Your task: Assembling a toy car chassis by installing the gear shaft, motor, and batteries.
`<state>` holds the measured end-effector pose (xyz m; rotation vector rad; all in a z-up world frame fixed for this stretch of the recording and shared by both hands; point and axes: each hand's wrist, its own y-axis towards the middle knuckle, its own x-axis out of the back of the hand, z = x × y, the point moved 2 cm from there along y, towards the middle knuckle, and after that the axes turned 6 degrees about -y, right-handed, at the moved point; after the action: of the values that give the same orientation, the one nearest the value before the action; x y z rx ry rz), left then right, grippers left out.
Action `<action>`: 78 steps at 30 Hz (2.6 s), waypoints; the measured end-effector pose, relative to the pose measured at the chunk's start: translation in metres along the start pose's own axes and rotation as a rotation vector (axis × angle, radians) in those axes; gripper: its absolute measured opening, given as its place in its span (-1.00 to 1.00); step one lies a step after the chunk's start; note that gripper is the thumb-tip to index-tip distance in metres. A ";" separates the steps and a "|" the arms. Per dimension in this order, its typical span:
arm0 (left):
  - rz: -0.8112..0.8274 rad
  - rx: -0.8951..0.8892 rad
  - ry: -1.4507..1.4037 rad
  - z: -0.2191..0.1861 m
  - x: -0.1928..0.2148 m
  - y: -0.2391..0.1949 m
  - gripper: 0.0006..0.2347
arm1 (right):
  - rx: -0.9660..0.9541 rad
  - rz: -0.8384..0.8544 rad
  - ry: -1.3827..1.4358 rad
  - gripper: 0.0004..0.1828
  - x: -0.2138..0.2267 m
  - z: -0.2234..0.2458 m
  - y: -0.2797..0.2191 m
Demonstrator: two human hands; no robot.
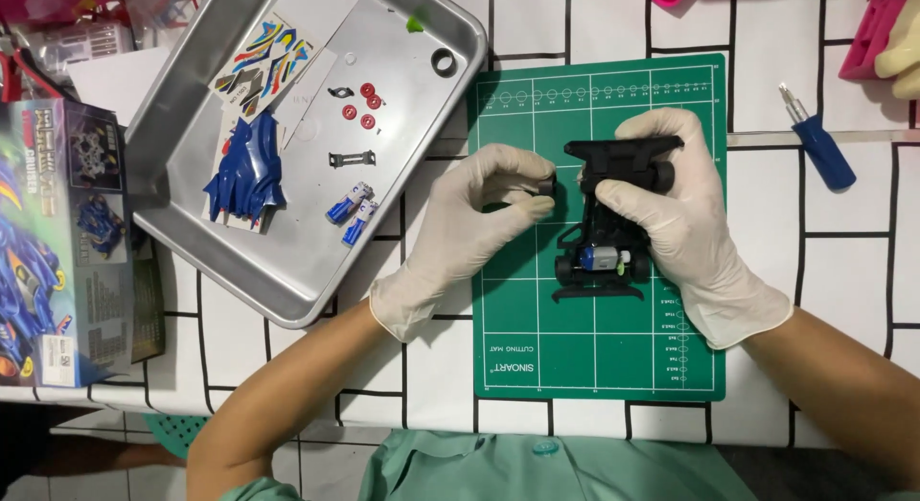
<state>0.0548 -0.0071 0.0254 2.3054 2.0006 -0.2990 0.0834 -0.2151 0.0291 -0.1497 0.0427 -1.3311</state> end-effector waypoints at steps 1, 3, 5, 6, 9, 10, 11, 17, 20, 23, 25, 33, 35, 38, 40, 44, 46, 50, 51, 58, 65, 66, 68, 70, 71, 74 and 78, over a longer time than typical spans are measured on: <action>0.014 -0.039 -0.032 0.000 0.001 -0.001 -0.77 | 0.005 0.004 -0.023 -0.48 0.000 0.000 0.000; 0.029 -0.075 -0.068 0.002 0.003 -0.001 -0.71 | 0.005 0.008 -0.049 -0.45 0.000 -0.001 -0.002; 0.011 -0.060 0.010 0.005 0.003 -0.002 -0.78 | 0.043 0.023 -0.140 -0.40 -0.001 -0.001 -0.004; 0.009 -0.056 0.006 0.007 0.002 -0.002 -0.78 | 0.038 0.025 -0.143 -0.40 -0.001 0.000 -0.004; 0.026 -0.093 0.022 0.011 0.002 -0.003 -0.78 | -0.010 0.002 -0.148 -0.43 -0.005 0.005 -0.005; 0.021 -0.095 0.011 0.011 0.003 -0.003 -0.78 | -0.041 -0.008 -0.142 -0.44 -0.006 0.007 -0.005; 0.017 -0.098 0.001 0.012 0.003 -0.002 -0.78 | -0.072 -0.020 -0.136 -0.45 -0.007 0.009 -0.006; 0.026 -0.106 0.027 0.013 0.002 -0.003 -0.79 | -0.065 -0.002 -0.138 -0.48 -0.007 0.008 -0.006; 0.019 -0.102 0.042 0.013 0.002 -0.002 -0.78 | -0.082 -0.006 -0.148 -0.49 -0.009 0.012 -0.007; 0.024 -0.110 0.035 0.014 0.003 -0.002 -0.79 | -0.056 0.000 -0.159 -0.48 -0.008 0.008 -0.005; 0.021 -0.109 0.037 0.014 0.003 -0.002 -0.78 | -0.044 0.001 -0.162 -0.48 -0.008 0.006 -0.005; 0.020 -0.237 0.104 0.011 0.003 -0.003 -0.78 | -0.062 -0.020 -0.203 -0.50 -0.011 0.011 -0.005; -0.026 -0.315 0.138 0.013 0.003 -0.004 -0.80 | -0.047 -0.025 -0.198 -0.48 -0.011 0.008 -0.004; -0.049 -0.406 0.132 0.012 0.002 -0.004 -0.80 | -0.062 -0.034 -0.165 -0.51 -0.016 0.010 -0.004; -0.055 -0.437 0.154 0.012 0.002 -0.003 -0.80 | -0.046 -0.031 -0.146 -0.51 -0.016 0.006 -0.004; -0.059 -0.491 0.177 0.013 0.001 -0.005 -0.80 | -0.022 -0.035 -0.154 -0.51 -0.015 0.003 -0.005; -0.053 -0.522 0.162 0.011 0.000 -0.004 -0.82 | -0.005 -0.029 -0.161 -0.51 -0.015 0.001 -0.004; -0.038 -0.530 0.137 0.011 0.000 -0.006 -0.82 | -0.003 -0.021 -0.159 -0.51 -0.014 0.001 -0.004; -0.038 -0.530 0.137 0.011 0.000 -0.005 -0.82 | -0.004 -0.021 -0.159 -0.51 -0.013 0.000 -0.004; -0.076 -0.487 0.171 0.014 0.001 -0.006 -0.79 | 0.068 0.015 -0.194 -0.51 -0.011 -0.002 -0.003; -0.089 -0.400 0.185 0.017 0.002 -0.007 -0.77 | 0.083 0.018 -0.209 -0.52 -0.011 -0.002 -0.003; -0.089 -0.400 0.185 0.017 0.002 -0.006 -0.77 | 0.083 0.018 -0.209 -0.52 -0.011 -0.002 -0.003; -0.079 -0.473 0.186 0.016 0.001 -0.006 -0.80 | 0.102 0.019 -0.217 -0.53 -0.010 -0.003 -0.003; -0.071 -0.506 0.171 0.014 0.001 -0.005 -0.80 | 0.094 0.015 -0.218 -0.53 -0.011 -0.003 -0.003; -0.061 -0.537 0.155 0.013 0.000 -0.006 -0.80 | 0.085 0.010 -0.218 -0.53 -0.011 -0.002 -0.003; -0.065 -0.526 0.152 0.016 0.000 -0.005 -0.80 | 0.083 0.019 -0.198 -0.52 -0.011 -0.002 -0.003; -0.070 -0.535 0.129 0.017 0.000 -0.005 -0.80 | 0.082 0.017 -0.208 -0.52 -0.011 -0.003 -0.003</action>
<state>0.0482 -0.0094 0.0091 1.9579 1.9147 0.3514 0.0779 -0.2057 0.0263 -0.2166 -0.1863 -1.2923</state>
